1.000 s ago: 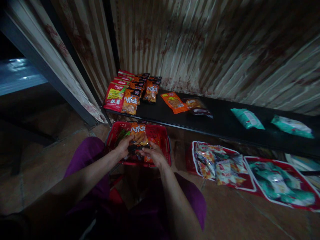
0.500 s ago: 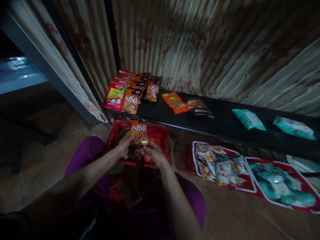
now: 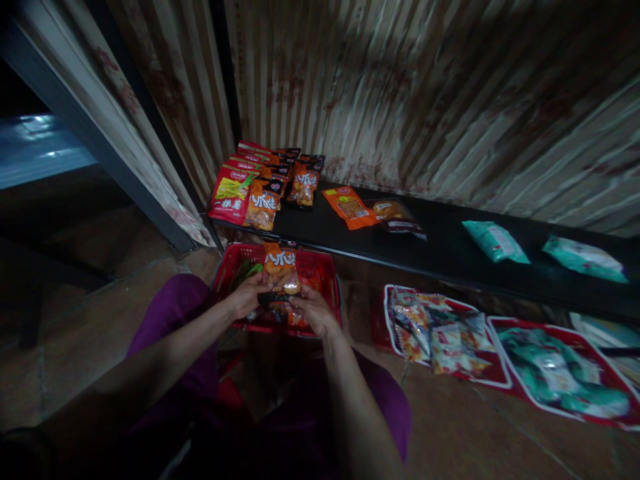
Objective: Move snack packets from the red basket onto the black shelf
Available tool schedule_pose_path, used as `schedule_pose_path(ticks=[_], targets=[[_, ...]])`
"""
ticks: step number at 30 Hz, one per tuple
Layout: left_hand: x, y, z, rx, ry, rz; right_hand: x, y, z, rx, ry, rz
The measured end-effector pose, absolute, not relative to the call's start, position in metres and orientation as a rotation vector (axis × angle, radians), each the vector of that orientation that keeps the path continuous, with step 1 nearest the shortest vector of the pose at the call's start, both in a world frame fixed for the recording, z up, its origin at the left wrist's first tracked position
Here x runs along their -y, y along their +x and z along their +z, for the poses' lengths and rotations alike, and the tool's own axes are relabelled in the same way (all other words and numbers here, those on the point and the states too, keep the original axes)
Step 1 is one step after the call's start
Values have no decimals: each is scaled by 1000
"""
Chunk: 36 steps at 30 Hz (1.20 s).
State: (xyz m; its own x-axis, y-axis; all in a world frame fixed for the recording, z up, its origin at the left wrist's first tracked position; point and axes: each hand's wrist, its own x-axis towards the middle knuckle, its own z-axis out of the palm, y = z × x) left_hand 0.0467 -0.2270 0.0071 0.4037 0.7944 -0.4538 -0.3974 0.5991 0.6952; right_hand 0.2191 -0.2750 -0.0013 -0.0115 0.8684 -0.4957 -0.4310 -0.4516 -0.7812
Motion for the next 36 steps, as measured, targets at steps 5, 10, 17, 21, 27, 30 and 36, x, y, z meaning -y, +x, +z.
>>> schedule_pose_path(ticks=[5,10,17,21,27,30,36], targets=[[228,45,4,-821,593,800,276,223,4,530,-1346,1687],[234,44,7,-748,616,769,271,221,4,442,-1370,1630],[240,43,3,-689,646,726,261,217,3,463,-1273,1510],[237,42,0,-717,668,719,259,217,6,518,-1248,1521],[232,41,-4,-722,732,721,253,213,3,412,-1279,1450],[231,43,-3,-765,771,719,250,212,2,414,-1291,1443],[230,48,0,-856,886,739,248,211,3,413,-1261,1411]])
